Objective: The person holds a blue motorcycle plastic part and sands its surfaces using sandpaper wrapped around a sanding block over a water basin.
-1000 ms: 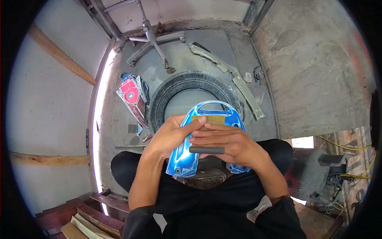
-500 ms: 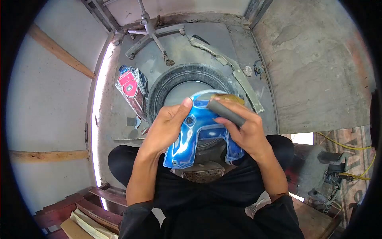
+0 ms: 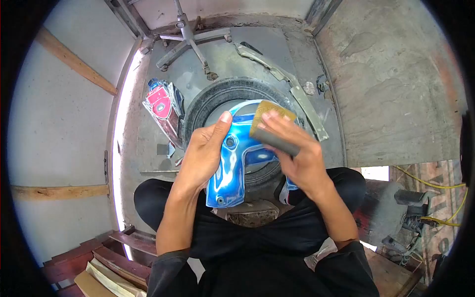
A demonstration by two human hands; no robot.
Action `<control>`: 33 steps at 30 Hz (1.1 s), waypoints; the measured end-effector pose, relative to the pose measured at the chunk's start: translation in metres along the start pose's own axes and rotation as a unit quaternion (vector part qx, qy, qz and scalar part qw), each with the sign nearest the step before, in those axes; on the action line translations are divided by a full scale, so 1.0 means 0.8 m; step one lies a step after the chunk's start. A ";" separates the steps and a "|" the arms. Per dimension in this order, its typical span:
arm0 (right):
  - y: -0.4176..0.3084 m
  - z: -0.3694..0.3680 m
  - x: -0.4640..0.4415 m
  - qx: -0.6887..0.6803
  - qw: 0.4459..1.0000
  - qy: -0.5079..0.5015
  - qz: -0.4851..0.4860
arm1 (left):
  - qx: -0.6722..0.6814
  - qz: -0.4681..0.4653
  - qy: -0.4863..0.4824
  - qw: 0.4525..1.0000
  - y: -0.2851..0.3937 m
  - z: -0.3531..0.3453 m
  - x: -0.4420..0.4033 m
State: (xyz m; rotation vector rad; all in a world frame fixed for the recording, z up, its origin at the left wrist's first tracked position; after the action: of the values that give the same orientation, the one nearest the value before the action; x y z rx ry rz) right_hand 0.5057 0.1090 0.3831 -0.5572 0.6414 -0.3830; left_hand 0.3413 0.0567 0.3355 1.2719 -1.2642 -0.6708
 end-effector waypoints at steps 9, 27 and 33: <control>0.003 -0.003 0.002 -0.029 0.999 0.007 -0.020 | 0.024 0.003 -0.009 1.000 -0.006 0.002 -0.001; -0.038 -0.038 0.017 -0.073 0.982 -0.156 0.074 | 0.038 -0.021 0.034 0.998 -0.014 0.001 -0.008; -0.015 -0.016 0.009 -0.114 0.989 -0.095 0.018 | -0.030 0.001 0.002 1.000 -0.003 0.005 -0.001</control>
State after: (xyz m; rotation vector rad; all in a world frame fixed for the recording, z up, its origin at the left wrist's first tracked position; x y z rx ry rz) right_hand 0.5005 0.0914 0.3787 -0.7898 0.5125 -0.2190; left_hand 0.3381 0.0555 0.3327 1.2218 -1.2325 -0.7001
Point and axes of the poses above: each hand's wrist, its own x-axis away from the middle knuckle, its own z-axis out of the back of the hand, y = z × x, the point moved 7 cm from there along -x, towards the middle knuckle
